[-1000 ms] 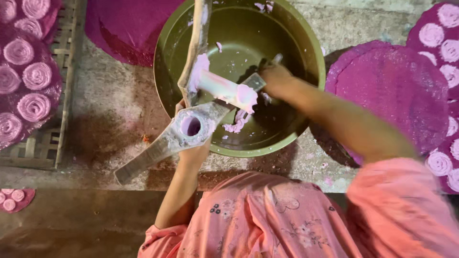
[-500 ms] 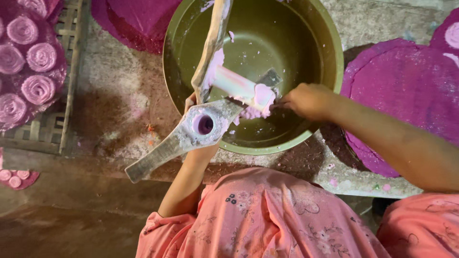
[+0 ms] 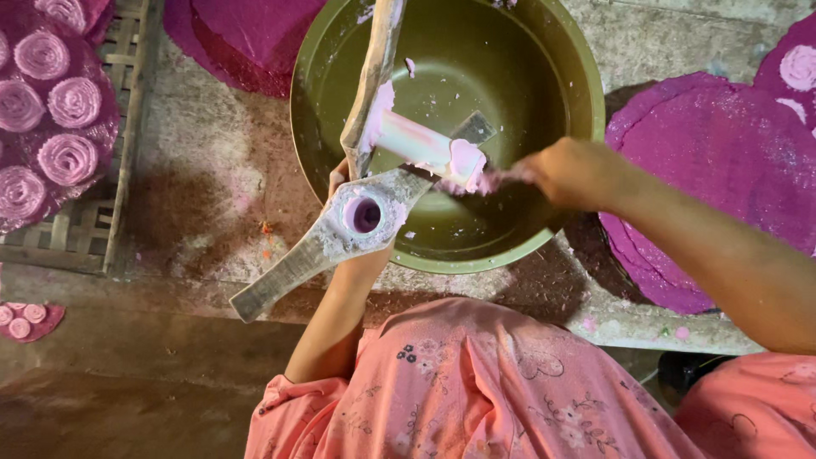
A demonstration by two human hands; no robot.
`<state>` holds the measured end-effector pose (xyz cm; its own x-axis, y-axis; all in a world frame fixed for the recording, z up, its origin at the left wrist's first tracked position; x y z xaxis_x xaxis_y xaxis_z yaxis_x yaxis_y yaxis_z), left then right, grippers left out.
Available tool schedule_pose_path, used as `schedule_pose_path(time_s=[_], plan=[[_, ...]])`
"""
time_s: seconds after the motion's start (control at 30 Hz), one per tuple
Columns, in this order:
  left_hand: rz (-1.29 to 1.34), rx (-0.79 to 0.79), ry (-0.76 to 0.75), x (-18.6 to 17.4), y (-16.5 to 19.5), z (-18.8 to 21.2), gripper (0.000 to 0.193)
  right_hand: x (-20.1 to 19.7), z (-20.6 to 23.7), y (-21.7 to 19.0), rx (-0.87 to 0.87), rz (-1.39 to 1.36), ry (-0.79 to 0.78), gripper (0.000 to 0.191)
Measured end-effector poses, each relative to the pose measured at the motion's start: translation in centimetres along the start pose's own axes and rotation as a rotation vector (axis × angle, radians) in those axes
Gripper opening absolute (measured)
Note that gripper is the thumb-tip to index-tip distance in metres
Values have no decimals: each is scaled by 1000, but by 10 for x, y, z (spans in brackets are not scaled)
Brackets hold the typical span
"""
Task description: The person uses a hand-held wooden extruder tool to pipe pink paste into rose-shaped swirls on round magenta boards. They reload the tool with paste from a large bowl, extrude rosettes one at a time onto the boards, and set finished boards aside on the table.
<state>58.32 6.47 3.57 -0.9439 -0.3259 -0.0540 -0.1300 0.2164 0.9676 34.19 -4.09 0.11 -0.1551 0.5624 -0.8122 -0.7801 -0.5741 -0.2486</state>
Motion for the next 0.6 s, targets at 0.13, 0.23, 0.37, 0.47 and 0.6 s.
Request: schedule_pose_path(time_s=[0.13, 0.23, 0.37, 0.47, 0.6], plan=[[-5, 7, 9, 0, 1, 2, 55, -11, 1, 10, 83, 336, 6, 26], [-8, 15, 13, 0, 4, 5, 57, 4, 6, 11, 86, 346, -30, 22], [-22, 20, 8, -1, 10, 4, 60, 19, 20, 21, 111, 378, -121, 24], [-80, 56, 10, -9, 21, -7, 62, 11, 31, 27, 92, 163, -158, 30], [-466, 201, 95, -28, 52, -22, 65, -15, 79, 30, 42, -281, -241, 41]])
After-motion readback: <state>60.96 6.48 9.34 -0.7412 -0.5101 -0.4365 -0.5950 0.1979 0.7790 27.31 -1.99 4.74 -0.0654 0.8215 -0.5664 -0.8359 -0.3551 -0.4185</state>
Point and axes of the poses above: each hand's wrist, its own z-axis away from the middle knuckle, its own x-axis out of the palm, y = z × x, the point moved 10 cm from there along -z, towards the middle knuckle, and after that the axes turned 4 degrees about -x, right-handed, at the moved point
